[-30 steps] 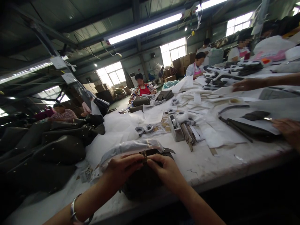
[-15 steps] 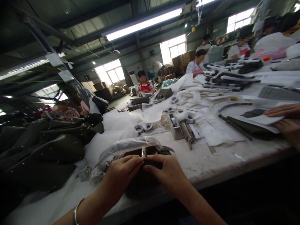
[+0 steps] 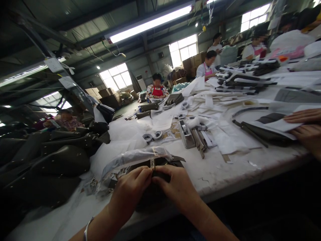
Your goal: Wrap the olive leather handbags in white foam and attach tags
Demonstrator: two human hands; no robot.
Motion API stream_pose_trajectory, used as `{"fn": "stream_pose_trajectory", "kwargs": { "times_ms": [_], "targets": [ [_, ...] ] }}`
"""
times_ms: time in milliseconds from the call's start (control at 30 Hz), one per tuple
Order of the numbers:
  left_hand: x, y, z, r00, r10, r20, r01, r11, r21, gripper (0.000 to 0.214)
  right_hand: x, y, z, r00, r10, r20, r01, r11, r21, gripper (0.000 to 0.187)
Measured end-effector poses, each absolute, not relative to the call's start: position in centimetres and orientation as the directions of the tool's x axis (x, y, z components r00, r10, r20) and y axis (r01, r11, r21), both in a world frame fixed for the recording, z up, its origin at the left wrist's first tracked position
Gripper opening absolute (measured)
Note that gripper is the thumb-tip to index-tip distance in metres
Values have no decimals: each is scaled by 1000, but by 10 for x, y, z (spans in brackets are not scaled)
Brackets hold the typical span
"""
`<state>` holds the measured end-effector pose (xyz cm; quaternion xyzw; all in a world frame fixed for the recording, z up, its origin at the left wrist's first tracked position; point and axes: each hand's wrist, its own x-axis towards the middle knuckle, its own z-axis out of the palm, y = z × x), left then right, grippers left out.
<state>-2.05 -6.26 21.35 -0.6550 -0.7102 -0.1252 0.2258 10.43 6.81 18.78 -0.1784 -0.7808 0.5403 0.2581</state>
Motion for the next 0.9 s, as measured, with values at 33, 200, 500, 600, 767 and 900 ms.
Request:
{"fn": "stream_pose_trajectory", "kwargs": {
  "times_ms": [33,200,500,600,767,900],
  "targets": [
    [-21,-62,214,-42,879,475,986,112,-119,12,104,68,187,-807,550,214,-9,352,-936,27],
    [-23,-61,221,-48,890,454,990,102,-96,8,106,68,185,-824,505,258,-73,358,-931,28],
    [-35,-59,222,-210,828,520,968,102,229,11,109,69,184,-832,491,258,-99,326,-940,29],
    [-37,-59,220,-227,826,515,953,78,294,12,109,69,185,-833,493,250,-91,323,-942,29],
    [-35,-59,219,-250,827,503,941,84,328,8,110,66,186,-830,500,247,-62,356,-932,28],
    [-30,-60,217,-238,811,535,954,93,284,8,110,63,186,-803,515,300,-65,425,-903,31]
  ]
}}
